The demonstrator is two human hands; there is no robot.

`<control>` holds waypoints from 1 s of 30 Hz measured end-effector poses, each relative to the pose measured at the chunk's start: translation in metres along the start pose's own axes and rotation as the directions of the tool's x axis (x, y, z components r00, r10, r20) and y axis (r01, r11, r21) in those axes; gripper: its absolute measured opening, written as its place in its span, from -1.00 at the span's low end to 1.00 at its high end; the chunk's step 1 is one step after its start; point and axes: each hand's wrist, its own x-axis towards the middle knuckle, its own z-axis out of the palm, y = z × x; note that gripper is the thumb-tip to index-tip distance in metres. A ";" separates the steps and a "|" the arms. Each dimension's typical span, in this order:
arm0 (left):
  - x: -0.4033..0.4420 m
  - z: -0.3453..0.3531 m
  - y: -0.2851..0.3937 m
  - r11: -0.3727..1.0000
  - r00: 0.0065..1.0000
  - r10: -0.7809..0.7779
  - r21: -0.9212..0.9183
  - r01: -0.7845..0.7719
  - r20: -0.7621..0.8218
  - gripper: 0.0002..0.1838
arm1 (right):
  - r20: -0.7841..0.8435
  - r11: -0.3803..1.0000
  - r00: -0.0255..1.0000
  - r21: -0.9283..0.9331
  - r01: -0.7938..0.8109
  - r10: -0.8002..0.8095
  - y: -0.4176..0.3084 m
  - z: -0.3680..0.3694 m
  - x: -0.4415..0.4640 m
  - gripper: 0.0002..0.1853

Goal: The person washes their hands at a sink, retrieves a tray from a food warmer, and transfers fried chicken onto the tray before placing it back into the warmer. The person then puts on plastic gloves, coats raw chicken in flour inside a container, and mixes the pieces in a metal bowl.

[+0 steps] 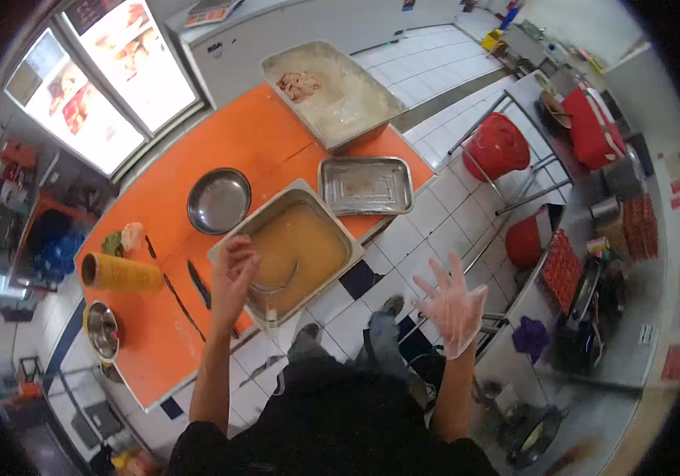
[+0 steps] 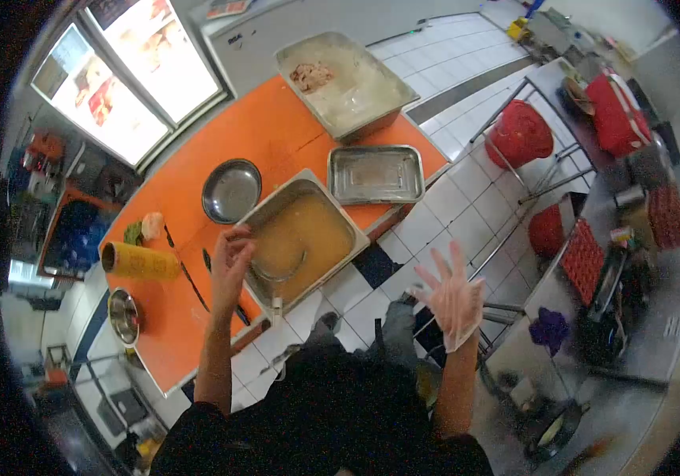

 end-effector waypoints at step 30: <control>-0.400 0.073 0.042 0.512 0.336 -0.222 0.183 0.839 -0.915 -0.36 | 0.687 0.288 -0.104 -0.431 -0.855 0.719 0.106 0.183 -0.034 -0.17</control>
